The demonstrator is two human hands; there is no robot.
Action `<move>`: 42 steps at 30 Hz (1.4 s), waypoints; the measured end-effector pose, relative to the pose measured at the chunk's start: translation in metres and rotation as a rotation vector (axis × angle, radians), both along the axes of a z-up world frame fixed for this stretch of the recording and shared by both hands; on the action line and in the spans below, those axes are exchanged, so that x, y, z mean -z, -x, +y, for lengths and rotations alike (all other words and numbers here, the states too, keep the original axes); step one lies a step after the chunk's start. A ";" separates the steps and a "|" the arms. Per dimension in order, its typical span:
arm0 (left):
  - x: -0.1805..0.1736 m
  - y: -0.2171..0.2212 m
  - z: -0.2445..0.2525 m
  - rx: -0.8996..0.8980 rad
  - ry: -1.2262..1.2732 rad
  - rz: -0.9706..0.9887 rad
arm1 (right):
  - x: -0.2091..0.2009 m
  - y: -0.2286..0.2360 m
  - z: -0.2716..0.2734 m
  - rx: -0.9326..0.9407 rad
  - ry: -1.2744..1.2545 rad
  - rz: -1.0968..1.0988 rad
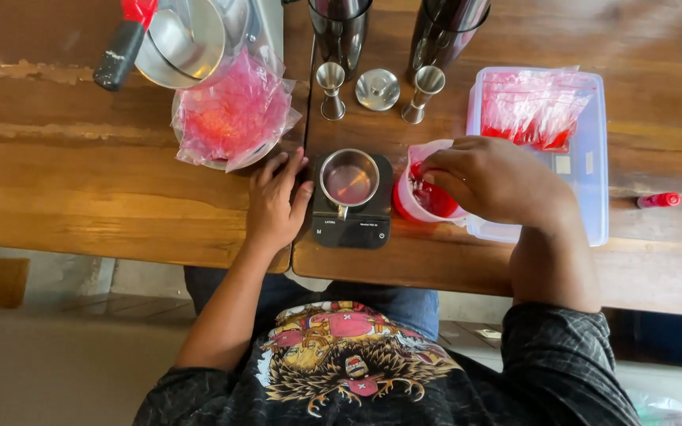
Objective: The person stirs a red liquid in a plastic container, pours it into a metal cup on a digital scale, and then fills a small plastic bag with the liquid. The person seals the bag and places it into a plastic bin with other filled bags.
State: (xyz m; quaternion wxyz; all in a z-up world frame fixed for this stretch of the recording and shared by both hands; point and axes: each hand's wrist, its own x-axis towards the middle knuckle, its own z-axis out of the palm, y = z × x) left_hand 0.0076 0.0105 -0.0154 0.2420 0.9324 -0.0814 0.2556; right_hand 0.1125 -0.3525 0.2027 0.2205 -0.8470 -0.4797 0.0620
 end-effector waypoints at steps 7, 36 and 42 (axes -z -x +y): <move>-0.017 -0.004 0.001 0.053 0.067 0.086 | -0.002 0.006 0.001 0.099 0.418 0.167; 0.005 -0.117 -0.017 0.305 0.578 0.343 | 0.063 0.035 -0.005 0.256 -0.227 -0.222; -0.005 -0.111 -0.015 0.357 0.621 0.261 | 0.039 0.042 -0.002 0.239 -0.181 -0.113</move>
